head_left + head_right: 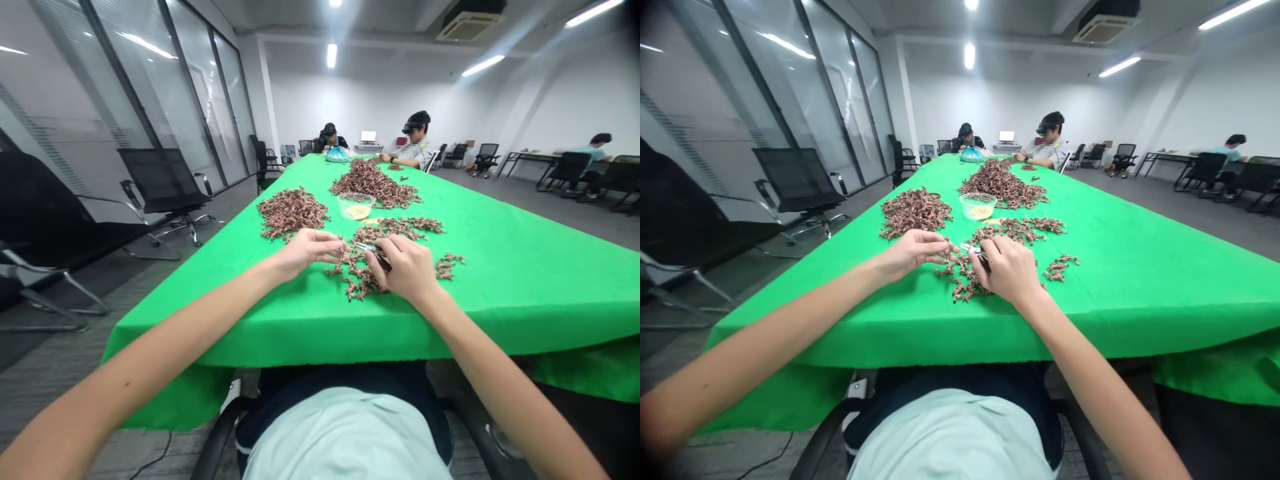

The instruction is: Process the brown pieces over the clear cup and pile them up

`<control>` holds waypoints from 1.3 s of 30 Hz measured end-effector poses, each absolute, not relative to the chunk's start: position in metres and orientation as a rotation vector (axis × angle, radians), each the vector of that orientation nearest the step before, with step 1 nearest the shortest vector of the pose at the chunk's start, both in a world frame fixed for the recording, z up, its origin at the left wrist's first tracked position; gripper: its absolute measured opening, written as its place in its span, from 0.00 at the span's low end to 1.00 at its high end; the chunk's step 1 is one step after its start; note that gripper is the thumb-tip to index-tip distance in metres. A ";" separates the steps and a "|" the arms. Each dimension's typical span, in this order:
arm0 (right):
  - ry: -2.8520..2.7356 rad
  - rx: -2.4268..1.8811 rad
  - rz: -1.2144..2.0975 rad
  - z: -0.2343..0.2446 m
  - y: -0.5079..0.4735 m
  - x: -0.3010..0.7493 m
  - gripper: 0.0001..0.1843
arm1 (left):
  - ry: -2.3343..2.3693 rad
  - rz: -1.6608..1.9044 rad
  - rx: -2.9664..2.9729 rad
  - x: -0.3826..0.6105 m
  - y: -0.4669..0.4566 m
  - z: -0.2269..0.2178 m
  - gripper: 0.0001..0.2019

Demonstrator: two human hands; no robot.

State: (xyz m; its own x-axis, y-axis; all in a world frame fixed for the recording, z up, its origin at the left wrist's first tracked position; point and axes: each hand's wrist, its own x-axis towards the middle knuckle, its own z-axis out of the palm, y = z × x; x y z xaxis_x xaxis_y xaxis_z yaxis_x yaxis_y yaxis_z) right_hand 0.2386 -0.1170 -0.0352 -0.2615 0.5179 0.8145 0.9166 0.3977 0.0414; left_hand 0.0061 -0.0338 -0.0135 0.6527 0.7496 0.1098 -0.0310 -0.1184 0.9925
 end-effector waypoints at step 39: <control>-2.115 -0.985 -1.096 -0.035 -0.104 0.241 0.16 | 0.551 0.624 1.400 0.007 -0.039 -0.023 0.14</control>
